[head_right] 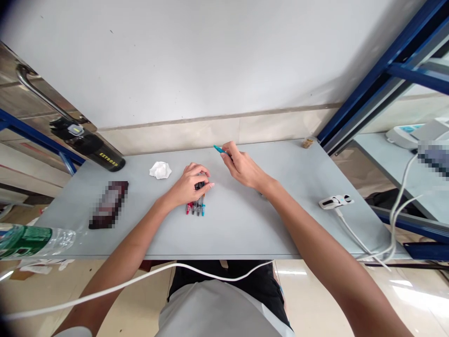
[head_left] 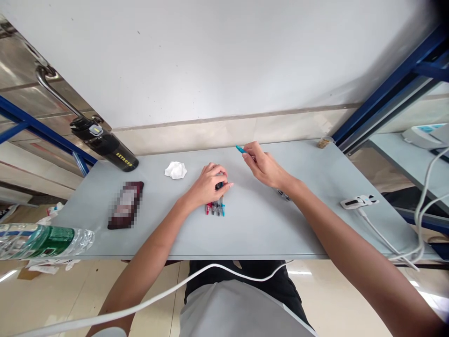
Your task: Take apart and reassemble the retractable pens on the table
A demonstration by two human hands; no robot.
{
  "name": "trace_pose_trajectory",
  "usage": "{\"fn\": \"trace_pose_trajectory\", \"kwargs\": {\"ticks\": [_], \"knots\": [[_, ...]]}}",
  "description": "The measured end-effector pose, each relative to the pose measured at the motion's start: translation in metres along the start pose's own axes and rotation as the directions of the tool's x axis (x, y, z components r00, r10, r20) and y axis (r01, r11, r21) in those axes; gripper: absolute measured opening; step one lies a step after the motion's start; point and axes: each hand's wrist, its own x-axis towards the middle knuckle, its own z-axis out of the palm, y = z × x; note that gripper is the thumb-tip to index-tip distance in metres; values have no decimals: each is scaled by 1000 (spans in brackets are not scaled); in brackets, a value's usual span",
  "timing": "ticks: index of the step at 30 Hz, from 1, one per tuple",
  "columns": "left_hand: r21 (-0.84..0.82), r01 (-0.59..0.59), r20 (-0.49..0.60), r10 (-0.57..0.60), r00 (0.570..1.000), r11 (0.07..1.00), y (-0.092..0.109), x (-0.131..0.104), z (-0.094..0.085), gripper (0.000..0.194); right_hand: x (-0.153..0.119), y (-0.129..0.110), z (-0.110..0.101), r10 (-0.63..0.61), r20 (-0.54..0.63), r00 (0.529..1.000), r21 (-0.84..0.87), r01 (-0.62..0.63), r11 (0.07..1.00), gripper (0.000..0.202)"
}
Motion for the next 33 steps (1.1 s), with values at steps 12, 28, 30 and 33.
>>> {"fn": "trace_pose_trajectory", "kwargs": {"ticks": [12, 28, 30, 33], "knots": [[-38, 66, -129, -70, 989, 997, -2, 2, -5, 26, -7, 6, 25, -24, 246, 969, -353, 113, 929, 31], [27, 102, -191, -95, 977, 994, 0, 4, -6, 48, -10, 1, 34, 22, 205, 979, -494, 84, 866, 28], [37, 65, -173, -57, 983, 997, 0, 3, -9, 34, -9, 4, 33, 14, 180, 984, -483, 77, 872, 27], [64, 13, -111, -6, 994, 998, 2, 3, -12, 30, -9, 7, 33, -2, 165, 986, -469, 80, 880, 24]]}}
